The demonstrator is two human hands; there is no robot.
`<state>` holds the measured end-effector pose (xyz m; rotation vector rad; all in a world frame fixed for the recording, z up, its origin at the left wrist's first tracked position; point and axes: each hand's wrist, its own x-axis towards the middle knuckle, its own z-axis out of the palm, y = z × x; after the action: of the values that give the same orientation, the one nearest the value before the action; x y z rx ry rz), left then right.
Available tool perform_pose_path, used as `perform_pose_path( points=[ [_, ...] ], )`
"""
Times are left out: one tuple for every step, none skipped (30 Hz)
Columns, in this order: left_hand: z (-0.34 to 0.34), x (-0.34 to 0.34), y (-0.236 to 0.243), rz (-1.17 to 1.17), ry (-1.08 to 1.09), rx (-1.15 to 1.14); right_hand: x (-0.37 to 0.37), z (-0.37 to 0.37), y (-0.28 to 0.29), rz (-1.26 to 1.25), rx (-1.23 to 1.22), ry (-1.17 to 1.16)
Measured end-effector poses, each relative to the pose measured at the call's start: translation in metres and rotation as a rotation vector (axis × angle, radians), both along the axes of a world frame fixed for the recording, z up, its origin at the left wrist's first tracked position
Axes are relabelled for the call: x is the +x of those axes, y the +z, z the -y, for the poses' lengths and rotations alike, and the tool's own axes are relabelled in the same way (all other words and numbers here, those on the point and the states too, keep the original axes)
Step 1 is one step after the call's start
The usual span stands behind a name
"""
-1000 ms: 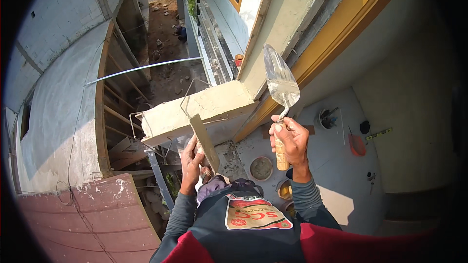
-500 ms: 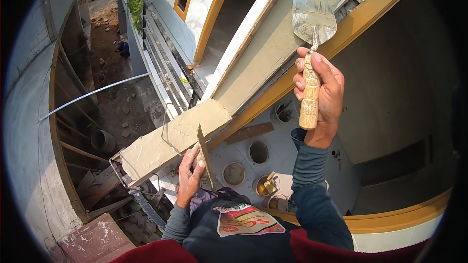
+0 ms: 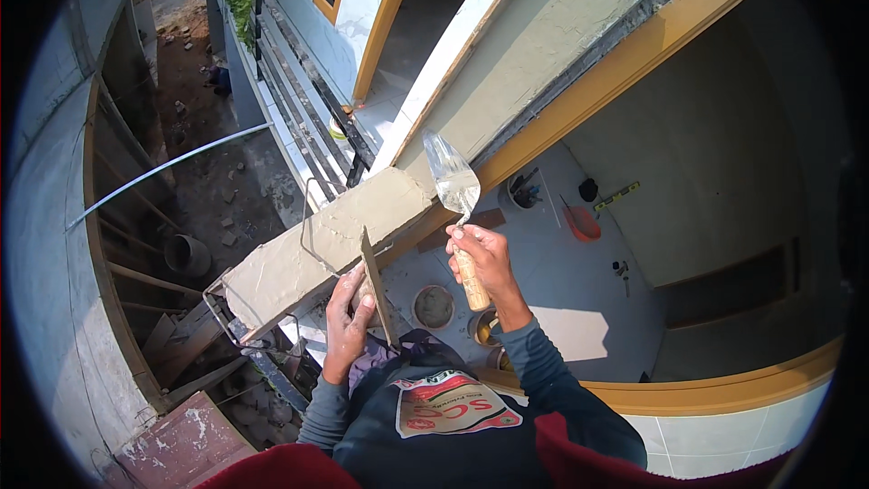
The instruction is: The person applies mortar to the side of a wall frame using a trowel and a wooden board. They smooth the material along the edge and press it into place.
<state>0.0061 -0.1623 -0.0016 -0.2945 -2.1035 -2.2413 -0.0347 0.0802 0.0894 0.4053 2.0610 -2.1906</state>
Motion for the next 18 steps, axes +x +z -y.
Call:
perform_pose_path(
  points=[
    [-0.002, 0.0, -0.001, 0.017, -0.009, 0.028, 0.008, -0.007, -0.009, -0.022, 0.059, 0.024],
    [-0.003, -0.001, -0.001, 0.035, -0.019, 0.054, 0.018, -0.014, -0.015, -0.044, 0.115, 0.048],
    [-0.003, 0.0, 0.0, 0.045, -0.031, 0.047, 0.031, -0.019, -0.016, -0.028, 0.127, 0.052],
    [-0.006, -0.001, -0.004, 0.048, -0.038, 0.032, 0.043, -0.026, -0.015, -0.012, 0.139, 0.055],
    [-0.009, -0.002, -0.011, 0.066, -0.052, 0.06, 0.056, -0.03, -0.016, -0.016, 0.145, 0.056],
    [-0.01, -0.002, -0.012, 0.089, -0.06, 0.081, 0.067, -0.037, -0.018, -0.026, 0.176, 0.076],
    [-0.015, -0.002, -0.011, 0.082, -0.076, 0.091, 0.079, -0.042, -0.018, -0.012, 0.178, 0.056],
    [-0.021, -0.003, -0.004, 0.16, -0.137, 0.124, 0.091, -0.049, -0.019, 0.001, 0.178, 0.027],
    [-0.027, -0.001, 0.002, 0.198, -0.18, 0.134, 0.104, -0.056, -0.027, 0.003, 0.214, 0.0],
    [-0.034, -0.001, 0.007, 0.239, -0.222, 0.145, 0.116, -0.066, -0.037, 0.009, 0.243, -0.021],
    [-0.04, -0.002, 0.009, 0.241, -0.265, 0.124, 0.126, -0.076, -0.05, 0.051, 0.251, -0.042],
    [-0.052, -0.003, 0.013, 0.253, -0.294, 0.137, 0.136, -0.085, -0.065, 0.11, 0.259, -0.069],
    [-0.064, -0.004, 0.014, 0.323, -0.317, 0.131, 0.145, -0.094, -0.08, 0.181, 0.302, -0.125],
    [-0.076, -0.005, 0.012, 0.401, -0.34, 0.116, 0.154, -0.109, -0.102, 0.18, 0.446, -0.111],
    [-0.086, -0.005, 0.005, 0.451, -0.345, 0.088, 0.161, -0.12, -0.123, 0.266, 0.437, -0.121],
    [-0.095, -0.003, 0.002, 0.527, -0.362, 0.096, 0.166, -0.13, -0.134, 0.33, 0.455, -0.132],
    [-0.104, 0.0, 0.0, 0.596, -0.376, 0.105, 0.173, -0.142, -0.151, 0.371, 0.475, -0.128],
    [-0.113, 0.003, -0.004, 0.644, -0.391, 0.157, 0.174, -0.152, -0.161, 0.442, 0.48, -0.12]
  ],
)
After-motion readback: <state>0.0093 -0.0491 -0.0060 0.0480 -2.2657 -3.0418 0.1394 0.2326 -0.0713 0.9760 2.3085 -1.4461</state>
